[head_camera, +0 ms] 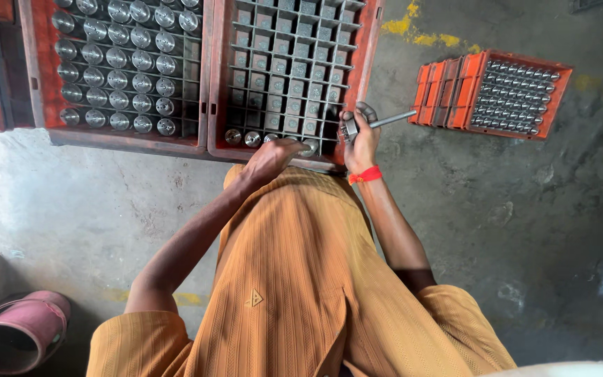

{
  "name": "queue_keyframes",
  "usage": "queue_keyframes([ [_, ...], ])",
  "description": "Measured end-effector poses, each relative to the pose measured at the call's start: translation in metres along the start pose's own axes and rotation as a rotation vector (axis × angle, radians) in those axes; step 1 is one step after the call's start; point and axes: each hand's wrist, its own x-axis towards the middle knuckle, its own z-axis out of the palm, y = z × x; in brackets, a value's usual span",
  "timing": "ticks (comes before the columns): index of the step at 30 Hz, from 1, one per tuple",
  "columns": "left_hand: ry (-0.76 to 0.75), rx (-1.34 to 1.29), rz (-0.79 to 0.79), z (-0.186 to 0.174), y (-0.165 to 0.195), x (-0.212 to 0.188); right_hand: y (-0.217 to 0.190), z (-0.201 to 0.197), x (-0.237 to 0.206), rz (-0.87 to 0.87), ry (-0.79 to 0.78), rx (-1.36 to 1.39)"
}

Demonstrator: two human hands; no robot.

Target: The person sits on the floor and sorts machined metal knob parts by hand, picking them one at a time from a compartmented tray and placing them into a grid crate, while holding a metal rod tool in one hand. The person then carries a filled crate of parts and stacks it with other crates before resuming sorting.

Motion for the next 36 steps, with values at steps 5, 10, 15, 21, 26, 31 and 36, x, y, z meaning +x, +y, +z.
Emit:
queue_keyframes([
  [5, 0.350, 0.205, -0.111, -0.060, -0.025, -0.003, -0.006, 0.005, -0.026, 0.030, -0.068, 0.190],
  [10, 0.636, 0.432, -0.407, -0.170, -0.077, 0.014, -0.019, 0.016, -0.043, 0.354, -0.088, 0.495],
  [15, 0.564, 0.578, -0.538, -0.202, -0.116, 0.064, 0.022, 0.036, -0.047, 0.338, -0.217, 0.102],
  [21, 0.444, 0.538, -0.471, -0.217, -0.112, 0.073, 0.051, 0.043, -0.053, 0.265, -0.136, -0.051],
  [26, 0.800, -0.055, -0.177, -0.232, -0.088, 0.023, 0.052, 0.035, -0.063, 0.186, -0.077, -0.110],
  [31, 0.636, -0.819, -0.433, -0.154, -0.057, 0.010, 0.059, 0.066, -0.057, 0.159, -0.074, -0.054],
  [36, 0.326, -0.219, -0.586, -0.066, 0.001, -0.001, 0.047, 0.107, -0.054, 0.055, -0.154, -0.064],
])
